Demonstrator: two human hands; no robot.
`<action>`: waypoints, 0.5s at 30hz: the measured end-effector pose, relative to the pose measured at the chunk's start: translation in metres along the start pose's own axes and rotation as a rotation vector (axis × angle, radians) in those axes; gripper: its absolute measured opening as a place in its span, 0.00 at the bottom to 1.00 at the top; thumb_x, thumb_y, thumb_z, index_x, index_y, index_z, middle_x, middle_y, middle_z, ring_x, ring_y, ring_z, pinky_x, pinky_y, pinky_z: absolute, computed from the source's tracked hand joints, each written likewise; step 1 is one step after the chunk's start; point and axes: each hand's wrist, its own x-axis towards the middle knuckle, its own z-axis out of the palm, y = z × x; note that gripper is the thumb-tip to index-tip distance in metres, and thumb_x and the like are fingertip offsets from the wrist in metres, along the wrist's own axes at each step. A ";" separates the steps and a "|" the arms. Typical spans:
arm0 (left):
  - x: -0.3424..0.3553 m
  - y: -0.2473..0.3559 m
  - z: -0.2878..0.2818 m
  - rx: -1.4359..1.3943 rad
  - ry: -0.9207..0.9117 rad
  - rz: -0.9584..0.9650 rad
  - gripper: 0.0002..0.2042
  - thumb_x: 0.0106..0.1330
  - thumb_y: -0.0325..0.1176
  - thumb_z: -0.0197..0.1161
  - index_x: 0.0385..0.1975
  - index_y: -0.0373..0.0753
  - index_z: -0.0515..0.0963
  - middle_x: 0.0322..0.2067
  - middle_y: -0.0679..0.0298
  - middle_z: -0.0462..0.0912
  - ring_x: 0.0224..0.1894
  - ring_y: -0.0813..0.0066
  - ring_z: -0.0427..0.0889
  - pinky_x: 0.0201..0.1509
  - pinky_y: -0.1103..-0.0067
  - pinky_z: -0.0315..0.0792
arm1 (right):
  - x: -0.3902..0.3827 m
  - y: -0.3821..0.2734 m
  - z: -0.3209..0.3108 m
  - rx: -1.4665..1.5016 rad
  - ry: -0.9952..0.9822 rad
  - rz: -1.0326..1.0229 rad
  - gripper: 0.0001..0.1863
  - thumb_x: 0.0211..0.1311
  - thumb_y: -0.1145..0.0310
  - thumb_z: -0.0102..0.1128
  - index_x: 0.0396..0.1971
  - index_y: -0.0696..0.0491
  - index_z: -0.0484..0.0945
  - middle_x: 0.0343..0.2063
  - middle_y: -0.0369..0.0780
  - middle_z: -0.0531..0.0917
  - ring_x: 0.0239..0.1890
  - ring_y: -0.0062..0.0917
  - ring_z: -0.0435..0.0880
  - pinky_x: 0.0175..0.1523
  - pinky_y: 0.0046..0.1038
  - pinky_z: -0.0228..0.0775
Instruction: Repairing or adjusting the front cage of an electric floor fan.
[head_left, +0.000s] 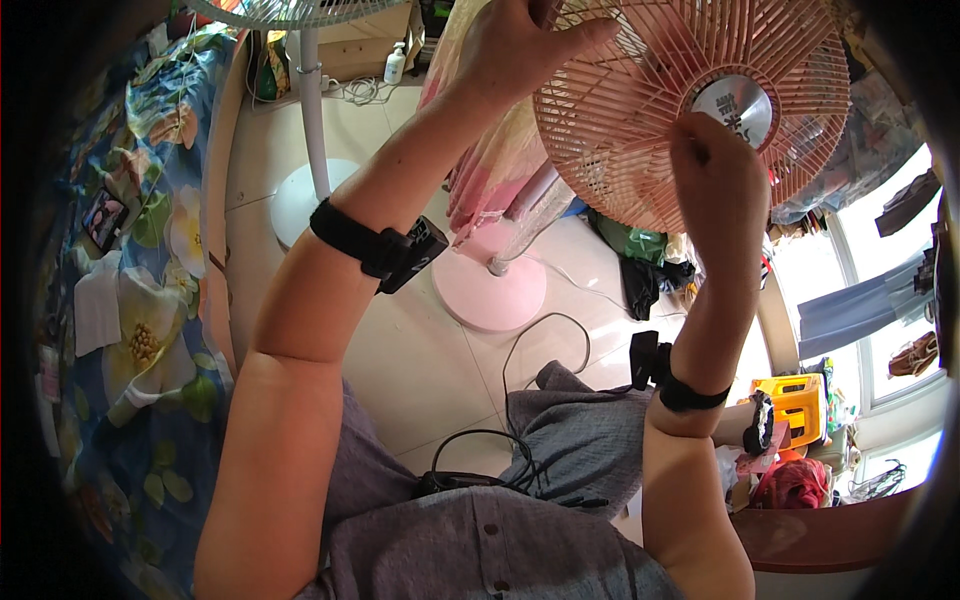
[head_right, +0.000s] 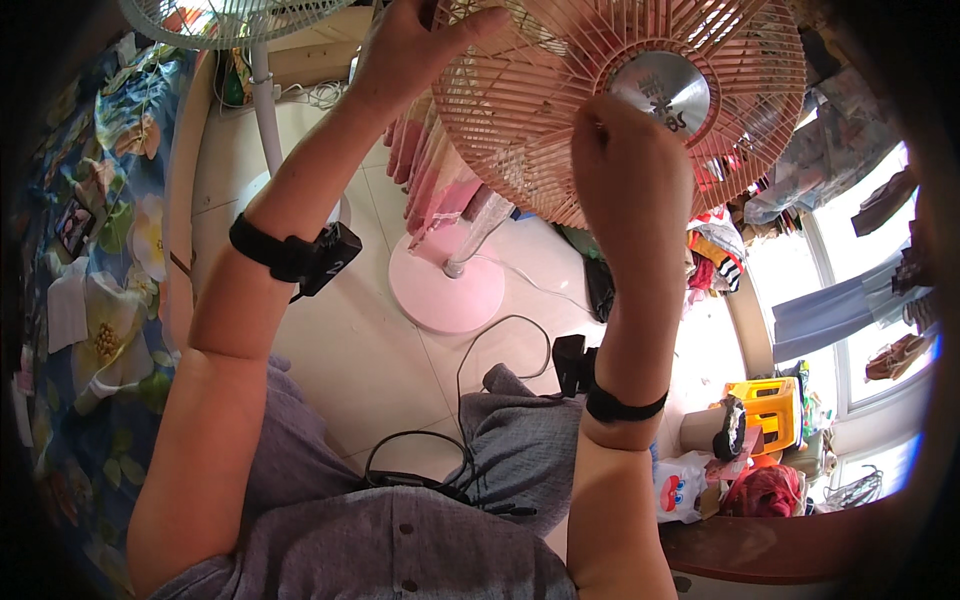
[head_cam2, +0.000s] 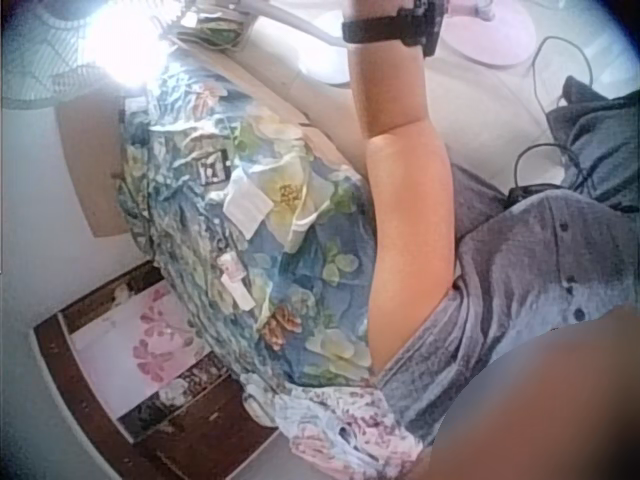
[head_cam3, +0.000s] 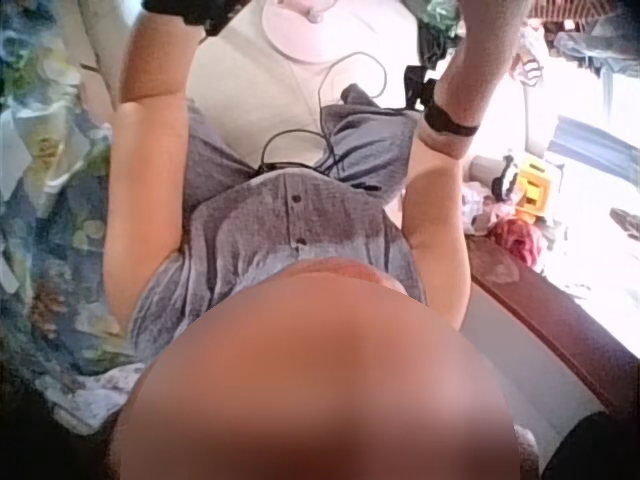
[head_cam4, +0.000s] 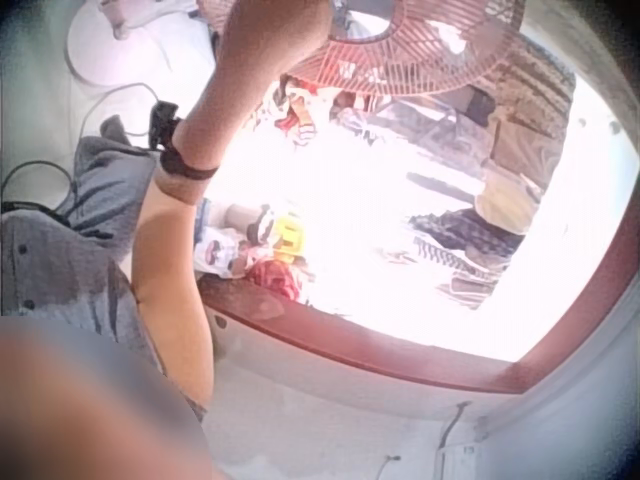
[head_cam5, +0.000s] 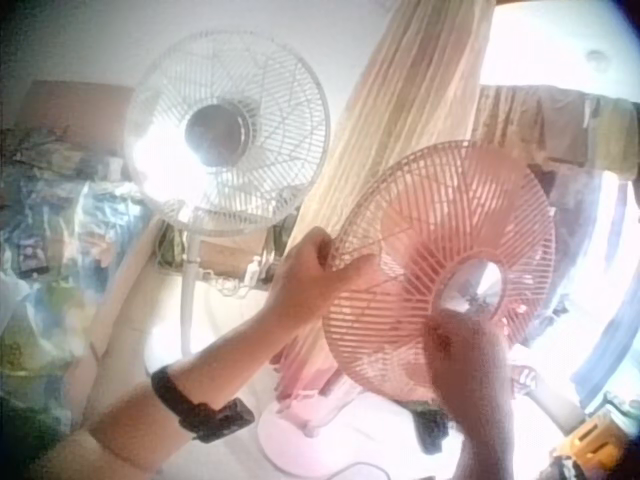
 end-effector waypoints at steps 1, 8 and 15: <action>0.001 -0.001 -0.001 0.009 0.003 0.026 0.26 0.55 0.60 0.67 0.27 0.42 0.68 0.23 0.70 0.64 0.26 0.77 0.64 0.29 0.79 0.61 | 0.000 -0.001 -0.004 0.052 0.019 0.044 0.09 0.60 0.66 0.55 0.28 0.54 0.80 0.23 0.46 0.82 0.27 0.42 0.82 0.32 0.39 0.71; 0.000 0.005 -0.001 0.089 0.011 0.038 0.25 0.55 0.60 0.66 0.27 0.43 0.67 0.24 0.69 0.64 0.26 0.77 0.64 0.29 0.79 0.61 | 0.002 0.010 0.002 -0.153 0.080 0.029 0.08 0.59 0.66 0.55 0.28 0.53 0.80 0.23 0.45 0.82 0.27 0.43 0.82 0.32 0.40 0.71; -0.002 0.005 -0.001 0.023 -0.027 -0.027 0.25 0.55 0.60 0.65 0.27 0.43 0.67 0.23 0.69 0.65 0.26 0.78 0.64 0.28 0.79 0.60 | -0.001 -0.002 0.009 -0.133 0.056 0.010 0.07 0.58 0.67 0.56 0.26 0.53 0.81 0.22 0.46 0.82 0.27 0.42 0.82 0.33 0.38 0.73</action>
